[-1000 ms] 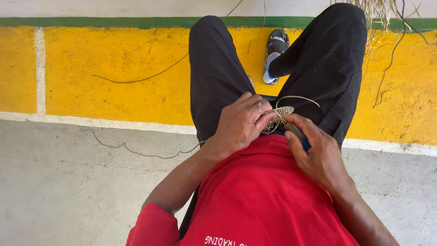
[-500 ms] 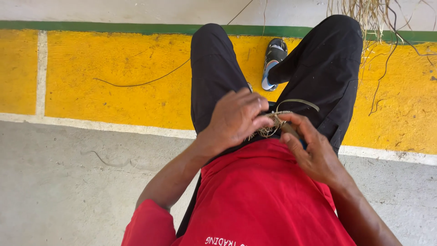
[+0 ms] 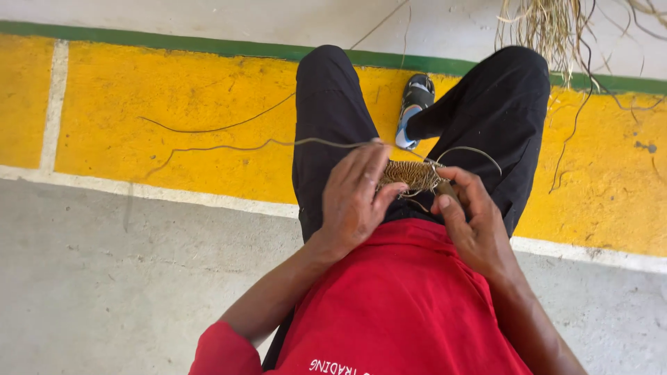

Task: Weaving a small circular basket base or mat using long straw-like fibers.

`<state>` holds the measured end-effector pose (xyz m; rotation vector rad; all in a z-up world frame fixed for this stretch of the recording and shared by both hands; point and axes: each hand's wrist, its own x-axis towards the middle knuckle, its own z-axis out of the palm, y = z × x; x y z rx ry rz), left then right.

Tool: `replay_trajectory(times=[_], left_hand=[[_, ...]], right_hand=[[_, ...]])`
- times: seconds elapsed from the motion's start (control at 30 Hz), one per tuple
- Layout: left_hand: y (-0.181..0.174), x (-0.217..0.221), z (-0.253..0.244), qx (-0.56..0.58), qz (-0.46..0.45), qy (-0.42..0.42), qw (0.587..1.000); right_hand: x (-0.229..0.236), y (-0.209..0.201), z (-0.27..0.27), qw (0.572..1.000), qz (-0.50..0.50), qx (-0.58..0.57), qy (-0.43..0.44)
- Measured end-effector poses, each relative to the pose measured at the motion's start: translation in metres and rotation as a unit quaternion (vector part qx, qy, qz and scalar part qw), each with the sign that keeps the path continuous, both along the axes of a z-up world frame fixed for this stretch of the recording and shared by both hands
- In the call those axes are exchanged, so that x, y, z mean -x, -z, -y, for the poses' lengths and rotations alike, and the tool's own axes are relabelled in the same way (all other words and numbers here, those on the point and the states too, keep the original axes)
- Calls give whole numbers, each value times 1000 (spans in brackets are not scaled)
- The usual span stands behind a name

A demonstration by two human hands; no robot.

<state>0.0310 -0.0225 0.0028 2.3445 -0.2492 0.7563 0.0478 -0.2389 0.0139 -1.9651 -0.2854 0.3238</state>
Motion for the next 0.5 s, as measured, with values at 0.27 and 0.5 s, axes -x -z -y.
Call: replay_trajectory(times=[0.27,0.5], left_hand=[[31,-12,29,228,-83,82,967],[40,-13,31,240,-56,82,966]], right_hand=[[14,24,14,991,-95,-98,11],[21,-6,5,999,-17,49,1]])
